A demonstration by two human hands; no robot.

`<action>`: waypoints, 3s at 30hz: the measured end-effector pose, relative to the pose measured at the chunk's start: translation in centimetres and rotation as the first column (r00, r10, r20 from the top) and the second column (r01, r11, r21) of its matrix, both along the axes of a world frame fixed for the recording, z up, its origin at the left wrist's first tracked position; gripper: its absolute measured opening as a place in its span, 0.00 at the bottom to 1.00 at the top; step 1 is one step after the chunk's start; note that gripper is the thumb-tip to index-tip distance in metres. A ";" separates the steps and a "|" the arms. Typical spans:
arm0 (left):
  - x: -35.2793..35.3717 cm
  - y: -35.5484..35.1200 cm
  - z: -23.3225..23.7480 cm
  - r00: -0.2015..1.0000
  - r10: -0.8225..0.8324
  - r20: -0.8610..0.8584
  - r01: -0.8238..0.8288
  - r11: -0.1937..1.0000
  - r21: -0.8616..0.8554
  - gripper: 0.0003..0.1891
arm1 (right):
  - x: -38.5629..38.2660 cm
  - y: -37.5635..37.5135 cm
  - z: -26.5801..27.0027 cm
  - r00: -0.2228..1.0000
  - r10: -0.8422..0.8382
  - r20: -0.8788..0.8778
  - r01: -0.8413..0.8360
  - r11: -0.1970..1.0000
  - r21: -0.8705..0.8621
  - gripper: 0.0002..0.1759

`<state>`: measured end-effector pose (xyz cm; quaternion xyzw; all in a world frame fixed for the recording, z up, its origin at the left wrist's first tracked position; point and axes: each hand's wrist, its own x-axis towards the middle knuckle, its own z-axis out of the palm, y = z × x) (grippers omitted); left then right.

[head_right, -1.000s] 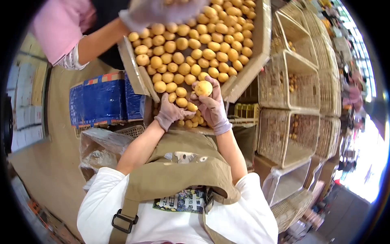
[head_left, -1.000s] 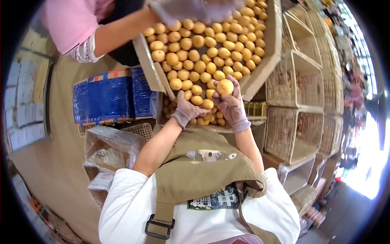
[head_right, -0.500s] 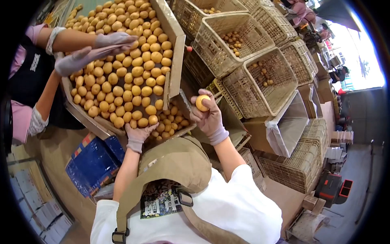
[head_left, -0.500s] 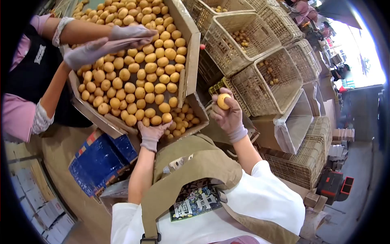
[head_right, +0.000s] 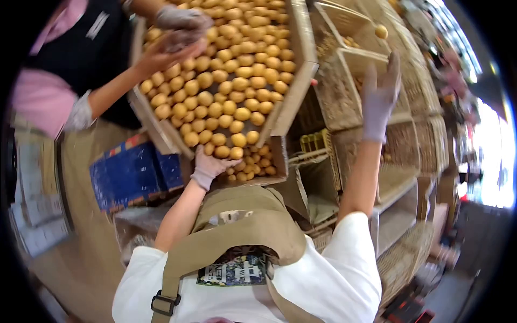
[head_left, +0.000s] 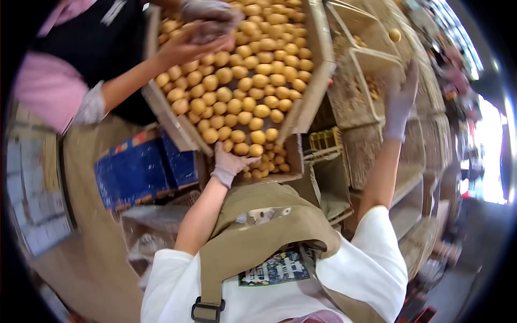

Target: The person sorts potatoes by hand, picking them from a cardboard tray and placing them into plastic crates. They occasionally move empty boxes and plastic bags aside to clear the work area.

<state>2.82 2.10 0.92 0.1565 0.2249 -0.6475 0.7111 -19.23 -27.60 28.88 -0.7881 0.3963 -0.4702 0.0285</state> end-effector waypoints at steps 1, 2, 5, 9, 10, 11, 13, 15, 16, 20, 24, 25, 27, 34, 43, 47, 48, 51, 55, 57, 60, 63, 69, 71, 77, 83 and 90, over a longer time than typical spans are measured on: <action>-0.1 0.1 0.5 1.000 0.010 -0.012 -0.010 1.000 -0.021 0.38 | 1.1 1.9 -1.6 0.988 0.146 0.049 -0.149 0.987 0.064 0.33; -0.2 0.2 -0.6 0.999 0.000 -0.032 -0.002 0.999 -0.051 0.44 | 2.7 4.0 -3.6 0.959 0.266 -0.097 -0.257 0.961 0.098 0.29; -0.4 0.4 0.3 1.000 0.018 0.018 -0.017 0.999 -0.038 0.44 | 5.9 9.6 -11.6 0.682 0.631 -0.370 -0.534 0.775 0.336 0.23; -0.6 0.3 0.6 0.995 0.027 0.098 -0.029 0.999 0.019 0.44 | 8.5 14.1 -17.7 0.530 0.708 -0.467 -0.395 0.693 0.602 0.25; -0.6 0.4 -0.3 0.999 0.037 0.035 -0.035 0.998 -0.055 0.44 | 9.7 15.0 -17.9 0.565 0.616 -0.549 -0.388 0.785 0.483 0.26; -0.6 0.4 -1.2 0.997 0.033 -0.074 -0.033 0.999 -0.001 0.42 | 10.6 15.6 -18.0 0.602 0.511 -0.614 -0.373 0.859 0.350 0.26; -0.5 0.9 -2.5 0.997 0.049 0.055 -0.048 0.999 -0.013 0.35 | 9.8 15.8 -20.5 0.419 0.640 -0.645 -0.333 0.768 0.546 0.25; -0.3 1.5 -4.1 0.989 -0.002 0.151 0.002 1.000 -0.002 0.29 | 10.9 14.4 -19.8 0.444 0.716 -0.539 -0.126 0.646 0.753 0.24; -0.7 2.0 -5.7 0.956 -0.060 0.288 0.061 0.998 0.006 0.27 | 11.0 14.0 -19.8 0.663 0.661 -0.350 -0.167 0.587 0.792 0.24; -1.9 2.2 -7.6 0.812 0.085 0.577 -0.048 0.996 -0.080 0.34 | 12.0 13.5 -20.8 0.405 0.561 -0.722 -0.111 0.814 0.570 0.24; 0.1 1.1 0.4 0.992 0.122 0.018 -0.124 0.985 0.117 0.45 | 14.6 15.3 -20.4 0.484 0.515 -0.708 -0.085 0.832 0.548 0.32; 0.2 1.1 0.3 0.994 0.108 -0.003 -0.106 0.985 0.135 0.45 | 14.6 16.6 -20.1 0.327 0.529 -0.783 -0.084 0.842 0.533 0.35; 0.2 0.7 0.3 0.995 0.091 -0.051 -0.081 0.984 0.160 0.47 | 13.0 15.5 -21.8 0.333 0.651 -0.682 -0.124 0.747 0.653 0.37; 0.0 1.5 -1.4 0.996 -0.016 0.088 0.006 0.994 0.109 0.32 | 12.0 14.8 -21.7 0.287 0.677 -0.677 -0.189 0.733 0.653 0.31; 0.0 0.8 -0.5 0.992 0.122 -0.019 -0.120 0.989 0.083 0.37 | 11.4 11.4 -19.4 0.374 0.588 -0.717 -0.149 0.802 0.579 0.23; 0.0 0.2 -1.2 0.997 0.081 -0.005 -0.080 0.994 0.072 0.39 | 14.2 8.7 -19.3 0.558 0.652 -0.514 0.005 0.617 0.787 0.32; -0.1 0.1 -1.6 0.997 0.078 -0.002 -0.077 0.994 0.077 0.40 | 15.1 10.0 -20.1 0.474 0.602 -0.643 0.011 0.726 0.688 0.34; 0.0 0.3 -1.6 0.998 0.064 0.013 -0.065 0.995 0.078 0.41 | 15.5 12.9 -20.5 0.331 0.639 -0.694 -0.061 0.749 0.660 0.40; 0.2 0.4 -1.1 0.991 0.116 -0.064 -0.116 0.993 0.009 0.45 | 14.7 11.2 -20.6 0.346 0.708 -0.616 -0.098 0.680 0.726 0.35; 0.5 0.4 -1.3 0.985 0.112 -0.133 -0.120 0.991 -0.055 0.45 | 15.0 11.3 -19.9 0.332 0.707 -0.625 -0.103 0.685 0.721 0.33; 0.2 0.2 -0.9 0.983 0.119 -0.140 -0.121 0.993 -0.007 0.45 | 15.8 9.2 -19.5 0.529 0.657 -0.537 -0.156 0.697 0.700 0.25; 0.0 -0.1 -1.3 0.985 0.128 -0.114 -0.133 0.990 -0.037 0.41 | 19.4 4.3 -17.3 0.760 0.389 -0.521 -0.028 0.820 0.571 0.22; -0.4 -0.7 -0.8 0.968 0.173 -0.180 -0.183 0.982 -0.039 0.40 | 22.9 2.1 -18.6 0.591 0.373 -0.715 0.085 0.853 0.515 0.35; -0.1 -0.4 -1.0 0.968 0.158 -0.195 -0.167 0.986 -0.029 0.43 | 21.1 2.9 -18.4 0.742 0.409 -0.531 -0.048 0.823 0.566 0.34; 0.0 -0.3 -1.5 0.971 0.170 -0.169 -0.187 0.978 -0.093 0.42 | 12.2 -3.1 -13.9 0.930 0.227 -0.289 -0.222 0.974 0.052 0.26; -0.2 -0.9 -2.6 0.994 0.104 -0.044 -0.105 0.994 -0.025 0.34 | 12.8 4.8 -15.1 0.784 0.519 -0.341 -0.483 0.855 0.189 0.31; 1.5 0.9 1.0 0.998 -0.044 0.051 0.045 0.999 -0.018 0.27 | 18.3 11.1 -19.4 0.678 0.572 -0.463 -0.377 0.810 0.449 0.18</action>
